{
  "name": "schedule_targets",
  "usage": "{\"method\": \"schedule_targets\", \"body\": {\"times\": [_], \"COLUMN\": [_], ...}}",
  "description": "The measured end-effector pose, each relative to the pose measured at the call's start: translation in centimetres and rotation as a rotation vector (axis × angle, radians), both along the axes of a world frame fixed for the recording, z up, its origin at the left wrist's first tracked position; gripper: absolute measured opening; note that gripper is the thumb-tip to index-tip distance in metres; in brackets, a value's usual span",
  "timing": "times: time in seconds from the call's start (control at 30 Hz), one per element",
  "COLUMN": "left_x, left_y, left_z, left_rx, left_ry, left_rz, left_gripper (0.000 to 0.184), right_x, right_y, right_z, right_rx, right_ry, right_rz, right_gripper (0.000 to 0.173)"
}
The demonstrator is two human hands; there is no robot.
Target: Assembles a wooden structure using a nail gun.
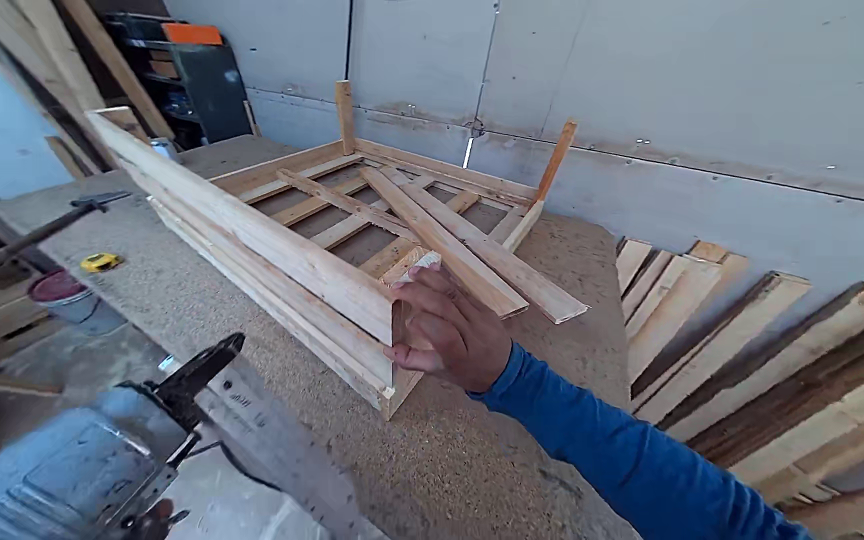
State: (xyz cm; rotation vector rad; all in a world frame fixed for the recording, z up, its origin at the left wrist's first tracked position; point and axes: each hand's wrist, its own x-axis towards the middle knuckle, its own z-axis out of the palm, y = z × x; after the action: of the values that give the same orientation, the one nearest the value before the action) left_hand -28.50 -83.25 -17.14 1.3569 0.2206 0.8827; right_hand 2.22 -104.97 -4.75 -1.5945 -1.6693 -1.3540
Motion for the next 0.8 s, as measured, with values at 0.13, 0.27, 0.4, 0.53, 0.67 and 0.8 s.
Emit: {"method": "schedule_targets", "body": {"times": [0.13, 0.27, 0.4, 0.53, 0.67, 0.8], "left_x": [-0.3, -0.1, 0.8, 2.4, 3.0, 3.1], "left_y": [-4.8, -8.2, -8.6, -9.6, -9.1, -8.4], "left_z": [1.6, 4.3, 2.3, 1.7, 1.2, 0.7], "left_rx": [-0.200, -0.355, -0.371, -0.430, -0.476, -0.478], "left_ry": [-0.184, -0.235, -0.259, -0.279, -0.290, -0.290], "left_rz": [-0.086, -0.273, -0.426, -0.424, -0.460, -0.502], "left_gripper": [0.042, 0.049, 0.054, 0.053, 0.054, 0.055], "right_x": [0.0, 0.2, 0.2, 0.2, 0.1, 0.5], "right_y": [0.1, -0.1, -0.1, -0.2, -0.2, -0.5], "right_z": [0.2, 0.0, 0.0, 0.2, 0.3, 0.5], "right_rx": [0.012, 0.022, 0.033, 0.014, 0.002, -0.025], "right_ry": [0.013, 0.006, 0.015, 0.033, 0.060, 0.087], "right_rz": [0.022, 0.012, 0.021, 0.046, 0.057, 0.088], "right_gripper": [0.046, 0.046, 0.049, 0.051, 0.054, 0.062]}}
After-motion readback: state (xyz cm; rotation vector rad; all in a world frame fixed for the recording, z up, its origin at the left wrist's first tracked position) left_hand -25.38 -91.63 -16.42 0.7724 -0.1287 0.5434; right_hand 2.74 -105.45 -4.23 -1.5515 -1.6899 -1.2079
